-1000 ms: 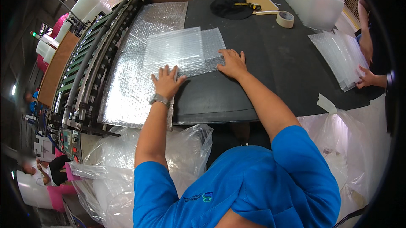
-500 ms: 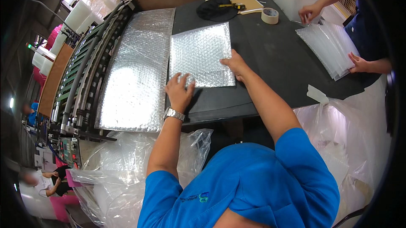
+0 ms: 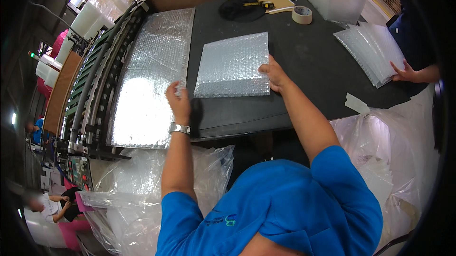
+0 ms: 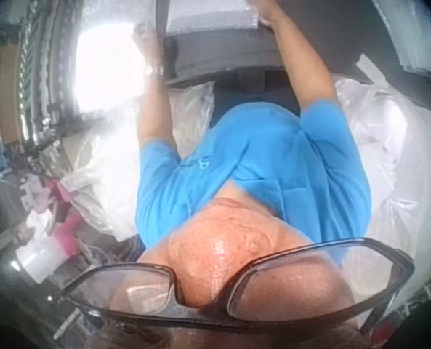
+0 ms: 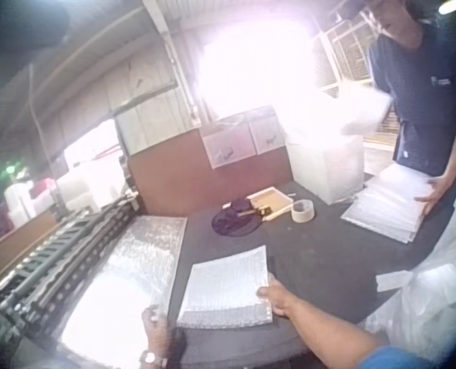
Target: The person repeatedly picks up sheets of bubble wrap from a table, aligns them, and stacks them into a neat pile. The person continues this repetitive stacking process throughout the clip.
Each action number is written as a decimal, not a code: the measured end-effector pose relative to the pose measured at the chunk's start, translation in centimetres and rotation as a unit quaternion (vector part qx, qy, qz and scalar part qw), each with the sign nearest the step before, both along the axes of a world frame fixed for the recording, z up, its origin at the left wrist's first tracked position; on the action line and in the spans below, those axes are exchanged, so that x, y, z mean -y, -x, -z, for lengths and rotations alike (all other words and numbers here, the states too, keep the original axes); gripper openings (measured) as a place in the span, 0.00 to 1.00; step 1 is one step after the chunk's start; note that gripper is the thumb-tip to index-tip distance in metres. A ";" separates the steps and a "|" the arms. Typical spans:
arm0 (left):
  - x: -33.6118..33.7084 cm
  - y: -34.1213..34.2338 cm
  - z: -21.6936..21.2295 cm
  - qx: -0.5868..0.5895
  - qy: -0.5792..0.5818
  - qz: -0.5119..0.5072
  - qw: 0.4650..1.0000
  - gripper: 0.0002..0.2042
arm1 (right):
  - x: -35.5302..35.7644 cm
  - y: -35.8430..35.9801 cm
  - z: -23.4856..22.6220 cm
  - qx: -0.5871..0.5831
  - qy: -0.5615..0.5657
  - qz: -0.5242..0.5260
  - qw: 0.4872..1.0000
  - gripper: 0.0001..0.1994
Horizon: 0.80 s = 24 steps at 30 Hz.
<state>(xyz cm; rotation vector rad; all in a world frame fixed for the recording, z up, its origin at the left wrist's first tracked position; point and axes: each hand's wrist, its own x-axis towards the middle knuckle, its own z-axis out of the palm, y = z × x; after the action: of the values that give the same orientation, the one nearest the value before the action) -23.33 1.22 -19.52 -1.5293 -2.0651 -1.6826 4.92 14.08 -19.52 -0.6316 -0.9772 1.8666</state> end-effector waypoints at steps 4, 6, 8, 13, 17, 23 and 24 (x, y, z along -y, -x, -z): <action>0.2 7.8 -4.1 -0.098 0.009 -0.076 0.992 0.17 | -0.2 1.1 0.4 0.061 -0.006 0.079 0.995 0.32; 1.3 10.7 -4.9 -0.103 0.044 -0.138 0.984 0.18 | -0.3 2.3 0.0 0.105 0.002 0.109 0.989 0.32; 1.7 11.5 -3.7 -0.053 0.077 -0.155 0.983 0.19 | -0.7 3.6 -0.4 0.133 0.012 0.129 0.983 0.31; 1.1 8.8 -4.1 -0.272 0.216 -0.227 0.910 0.22 | -2.2 6.2 1.0 0.191 -0.045 0.132 0.972 0.34; 1.4 9.6 -3.3 -0.252 0.191 -0.238 0.918 0.22 | -1.9 5.5 1.4 0.149 -0.040 0.049 0.987 0.37; 1.5 9.5 -3.2 -0.254 0.182 -0.237 0.920 0.22 | -1.1 4.8 0.9 0.073 -0.050 0.036 0.995 0.37; 1.6 9.5 -3.2 -0.246 0.180 -0.240 0.922 0.22 | -1.1 4.9 1.0 0.075 -0.049 0.034 0.995 0.37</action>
<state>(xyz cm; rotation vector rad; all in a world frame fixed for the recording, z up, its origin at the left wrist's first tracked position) -32.87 -0.36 -16.31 -1.1997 -2.2695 -0.6925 0.05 15.14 -20.53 -0.7443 -1.1241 1.7189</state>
